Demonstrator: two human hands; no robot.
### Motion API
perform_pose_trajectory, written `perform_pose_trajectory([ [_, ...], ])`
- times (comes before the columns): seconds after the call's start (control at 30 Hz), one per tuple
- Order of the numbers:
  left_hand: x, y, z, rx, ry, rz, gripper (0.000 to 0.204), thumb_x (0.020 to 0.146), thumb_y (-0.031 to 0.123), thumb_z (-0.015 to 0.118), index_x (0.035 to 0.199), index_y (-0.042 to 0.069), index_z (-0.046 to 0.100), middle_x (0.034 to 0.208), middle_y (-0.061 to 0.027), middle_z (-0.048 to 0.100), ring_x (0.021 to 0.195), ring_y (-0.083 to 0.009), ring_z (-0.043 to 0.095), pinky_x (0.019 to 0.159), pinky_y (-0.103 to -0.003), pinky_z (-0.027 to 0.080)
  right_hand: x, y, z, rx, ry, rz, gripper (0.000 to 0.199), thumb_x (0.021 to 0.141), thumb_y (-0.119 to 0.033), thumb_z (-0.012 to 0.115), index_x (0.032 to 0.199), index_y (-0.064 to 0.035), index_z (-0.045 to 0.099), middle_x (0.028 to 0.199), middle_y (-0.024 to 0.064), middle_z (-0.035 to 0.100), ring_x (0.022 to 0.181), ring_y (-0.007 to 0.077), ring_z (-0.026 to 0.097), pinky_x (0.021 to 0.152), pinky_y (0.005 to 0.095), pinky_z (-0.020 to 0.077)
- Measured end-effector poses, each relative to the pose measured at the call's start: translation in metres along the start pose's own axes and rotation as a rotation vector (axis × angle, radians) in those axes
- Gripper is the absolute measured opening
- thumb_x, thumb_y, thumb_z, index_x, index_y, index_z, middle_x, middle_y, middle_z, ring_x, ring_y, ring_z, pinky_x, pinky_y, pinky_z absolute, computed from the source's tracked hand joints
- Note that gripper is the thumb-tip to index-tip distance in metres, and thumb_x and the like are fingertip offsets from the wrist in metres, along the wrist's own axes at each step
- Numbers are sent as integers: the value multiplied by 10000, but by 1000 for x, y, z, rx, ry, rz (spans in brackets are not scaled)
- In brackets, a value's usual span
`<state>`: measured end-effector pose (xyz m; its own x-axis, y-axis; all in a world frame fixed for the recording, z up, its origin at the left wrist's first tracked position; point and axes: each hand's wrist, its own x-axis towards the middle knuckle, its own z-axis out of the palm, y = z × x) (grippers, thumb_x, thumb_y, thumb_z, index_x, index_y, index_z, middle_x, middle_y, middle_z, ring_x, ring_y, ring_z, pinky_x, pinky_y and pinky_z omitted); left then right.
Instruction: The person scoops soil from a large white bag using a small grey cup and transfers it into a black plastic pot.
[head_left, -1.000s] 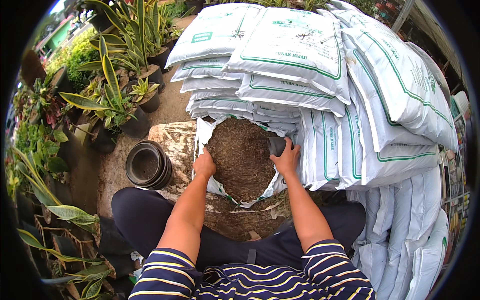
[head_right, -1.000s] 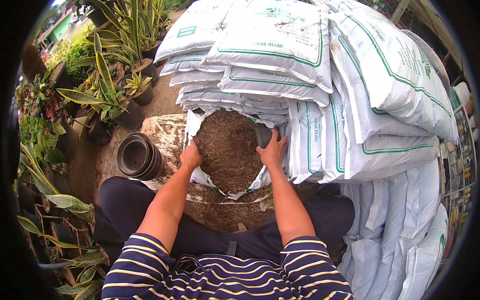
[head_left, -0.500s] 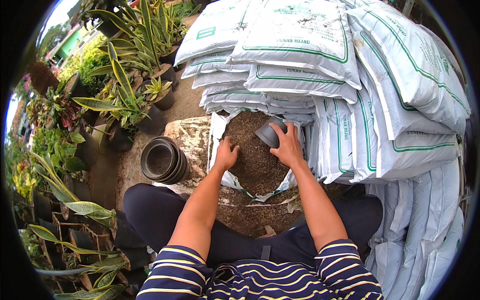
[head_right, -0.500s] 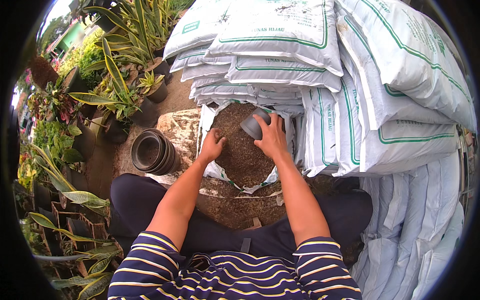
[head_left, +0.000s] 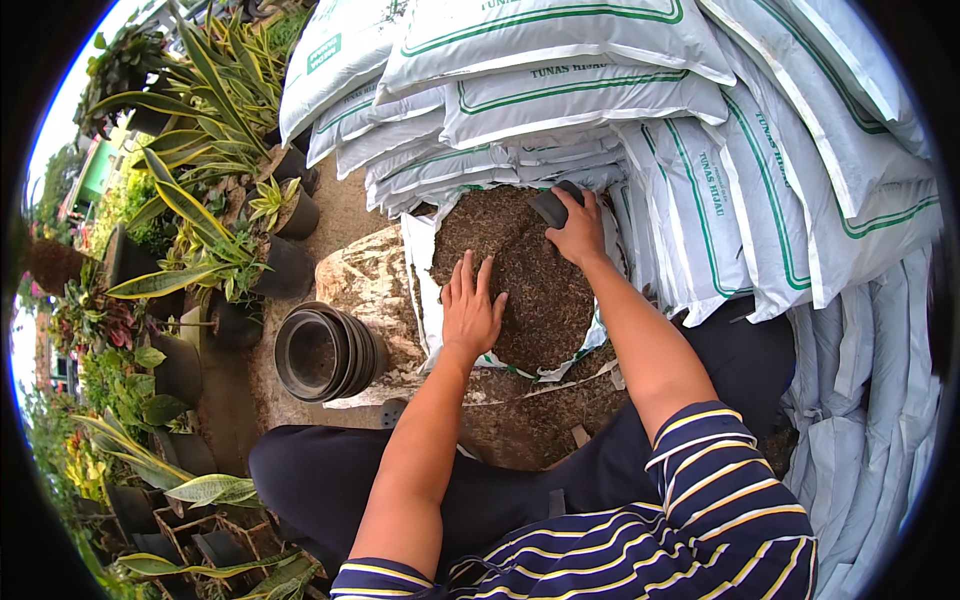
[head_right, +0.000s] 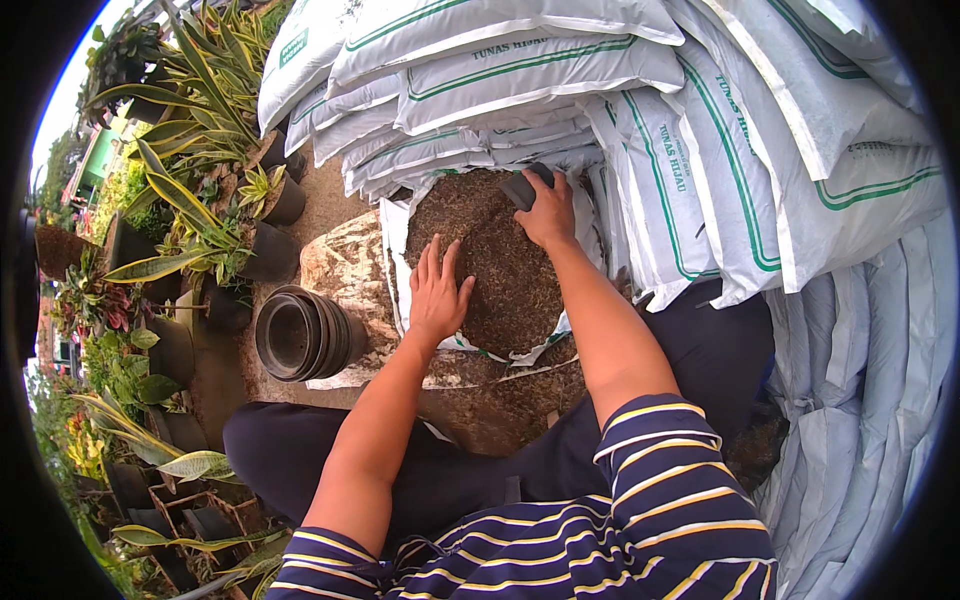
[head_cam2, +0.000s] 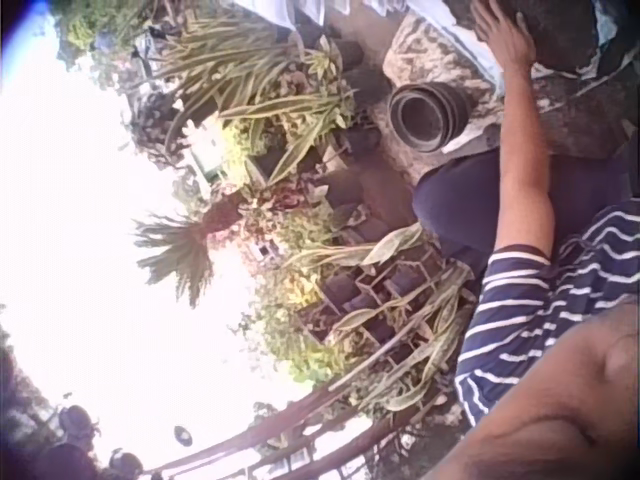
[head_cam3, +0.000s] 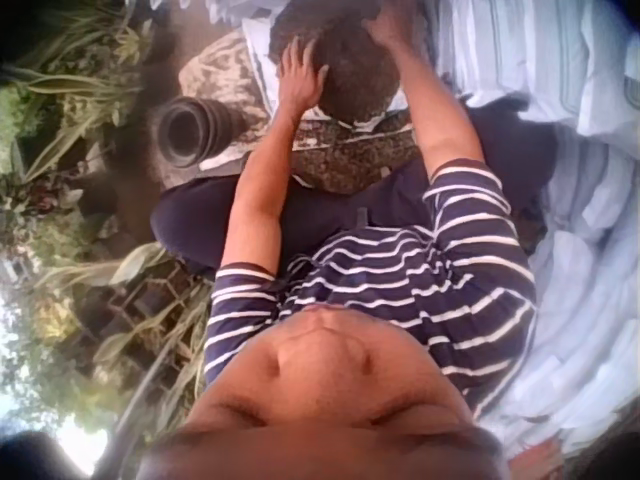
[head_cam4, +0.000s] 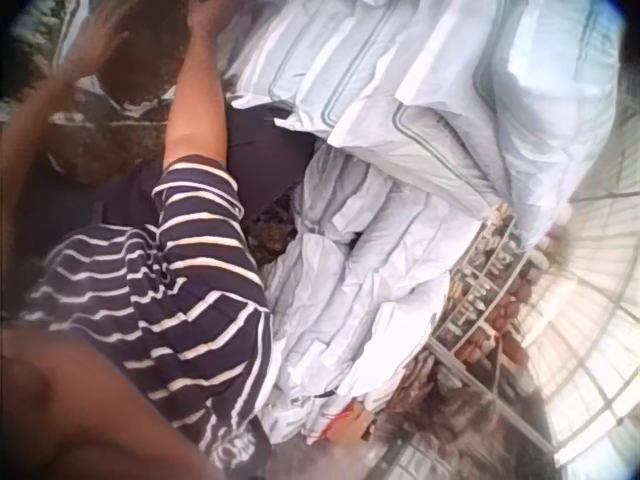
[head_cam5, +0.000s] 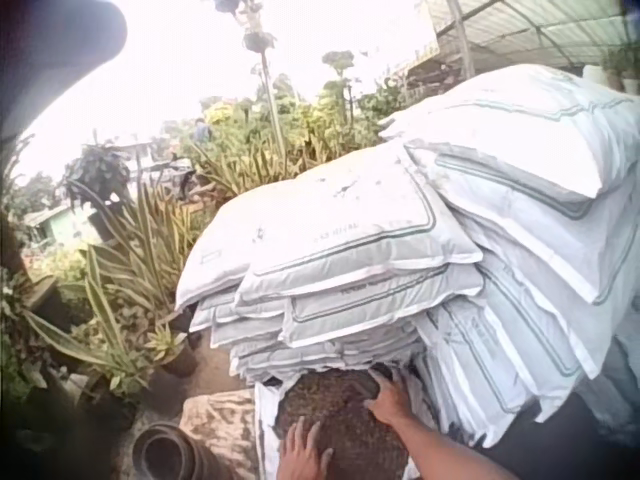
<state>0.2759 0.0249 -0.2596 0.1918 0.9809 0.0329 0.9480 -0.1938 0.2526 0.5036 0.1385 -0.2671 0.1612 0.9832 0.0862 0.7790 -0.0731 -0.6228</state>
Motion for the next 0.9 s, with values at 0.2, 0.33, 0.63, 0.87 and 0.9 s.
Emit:
perform_pose_trajectory([
  [0.2, 13, -42, 5, -151, 92, -134, 650, 1068, 438, 511, 1603, 131, 309, 1683, -222, 230, 1532, -434, 263, 1214, -547, 286, -17, -30, -8, 11, -118, -241, 867, 690, -69, 882, 1474, -272, 572, 1564, 178, 374, 1408, 406, 435, 1175, 459, 442],
  [0.33, 31, -24, 6, -166, 78, -124, 701, 1067, 437, 511, 1626, 104, 252, 1699, -246, 168, 1533, -457, 248, 1215, -543, 313, -28, -57, -31, -53, -178, -462, 892, 662, -97, 918, 1467, -281, 580, 1591, 116, 405, 1454, 353, 425, 1188, 452, 439],
  [0.63, 28, -14, 17, -192, -118, -106, 755, 1072, 529, 439, 1633, 54, 266, 1747, -185, 48, 1591, -396, 163, 1253, -513, 287, -20, -43, -61, 41, 68, -265, 856, 677, -176, 907, 1468, -207, 584, 1542, 178, 458, 1376, 407, 479, 1151, 466, 436],
  [0.87, 27, -22, 1, -221, -153, -73, 805, 1055, 519, 501, 1633, 29, 228, 1733, -234, 55, 1576, -433, 190, 1248, -522, 294, -43, -2, -17, -30, 75, 104, 832, 691, -183, 891, 1464, -186, 584, 1500, 196, 439, 1331, 421, 484, 1144, 471, 441],
  [0.9, 29, -23, -1, -226, -167, -87, 805, 1054, 536, 487, 1647, 67, 209, 1742, -204, 42, 1587, -400, 177, 1253, -519, 288, -46, -13, -17, -22, 26, 102, 833, 690, -180, 890, 1464, -189, 584, 1500, 195, 432, 1334, 419, 480, 1143, 470, 444],
])
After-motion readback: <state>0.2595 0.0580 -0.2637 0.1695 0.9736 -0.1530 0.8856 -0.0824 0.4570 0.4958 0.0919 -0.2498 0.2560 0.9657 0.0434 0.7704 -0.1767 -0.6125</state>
